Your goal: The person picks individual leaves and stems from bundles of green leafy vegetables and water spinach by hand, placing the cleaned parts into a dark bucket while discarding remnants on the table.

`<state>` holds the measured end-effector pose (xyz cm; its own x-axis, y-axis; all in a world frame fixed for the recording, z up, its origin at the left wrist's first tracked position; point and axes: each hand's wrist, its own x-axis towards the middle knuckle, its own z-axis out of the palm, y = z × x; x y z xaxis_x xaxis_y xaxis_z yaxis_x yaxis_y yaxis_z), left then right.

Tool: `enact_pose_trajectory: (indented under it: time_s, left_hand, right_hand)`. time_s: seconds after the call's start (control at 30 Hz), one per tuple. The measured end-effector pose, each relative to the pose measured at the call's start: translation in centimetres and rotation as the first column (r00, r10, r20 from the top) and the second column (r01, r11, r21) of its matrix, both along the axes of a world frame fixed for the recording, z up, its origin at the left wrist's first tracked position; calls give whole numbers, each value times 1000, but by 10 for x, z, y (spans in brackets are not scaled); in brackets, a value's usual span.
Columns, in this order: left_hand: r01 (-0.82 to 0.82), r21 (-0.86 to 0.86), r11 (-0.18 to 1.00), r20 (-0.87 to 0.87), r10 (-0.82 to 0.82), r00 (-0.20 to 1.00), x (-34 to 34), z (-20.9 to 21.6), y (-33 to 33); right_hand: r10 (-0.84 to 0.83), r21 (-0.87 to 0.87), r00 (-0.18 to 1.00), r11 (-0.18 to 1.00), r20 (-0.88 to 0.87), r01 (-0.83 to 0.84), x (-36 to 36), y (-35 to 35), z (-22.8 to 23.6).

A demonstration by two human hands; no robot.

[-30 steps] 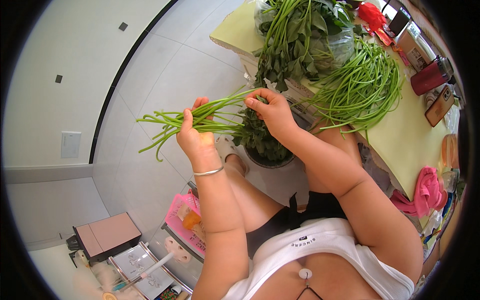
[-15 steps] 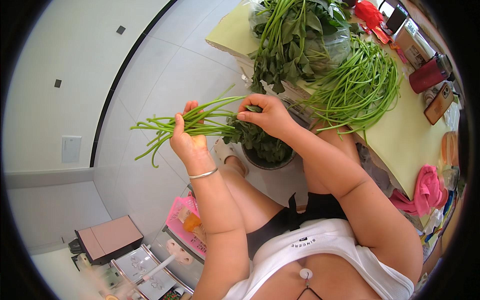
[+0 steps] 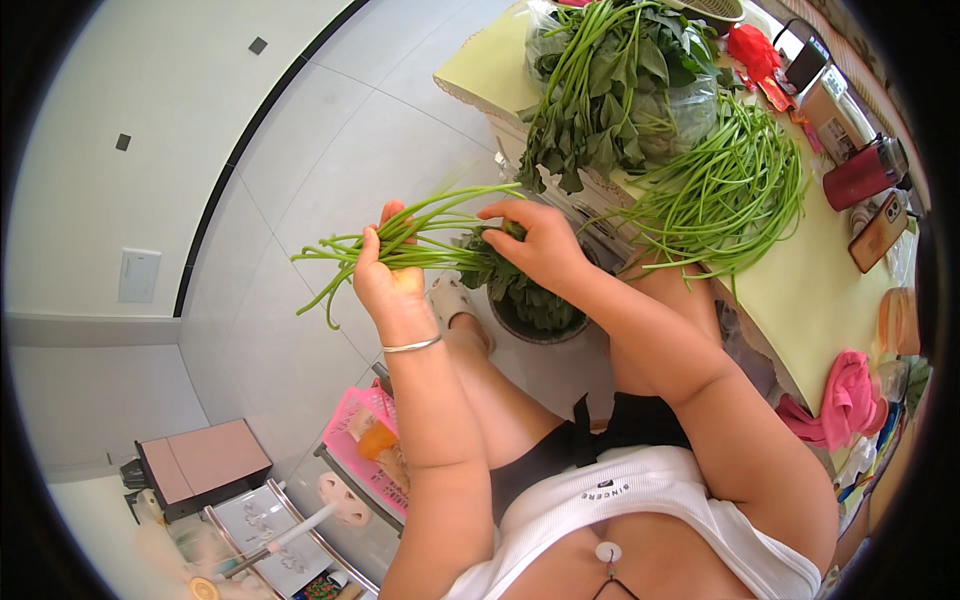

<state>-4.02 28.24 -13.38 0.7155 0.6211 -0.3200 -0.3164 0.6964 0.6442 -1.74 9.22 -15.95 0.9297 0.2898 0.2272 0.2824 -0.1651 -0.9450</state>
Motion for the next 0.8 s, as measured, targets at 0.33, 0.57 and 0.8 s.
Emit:
enact_pose_trajectory:
  time_s: [0.33,0.57,0.8]
  left_hand:
    - [49,-44,998,-19,-50,999,1,5,-3]
    - [29,-44,999,-8,-29,1000,5,-3,5]
    - [-120,-77,990,40,123,992,-6,2,42]
  right_hand:
    - [120,104,993,987,-4,-119,0,6,-6]
    - [118,378,977,925,-181,-41,6,-2,-6]
    - [119,-29,948,991,-294,-134,25,-48,-4]
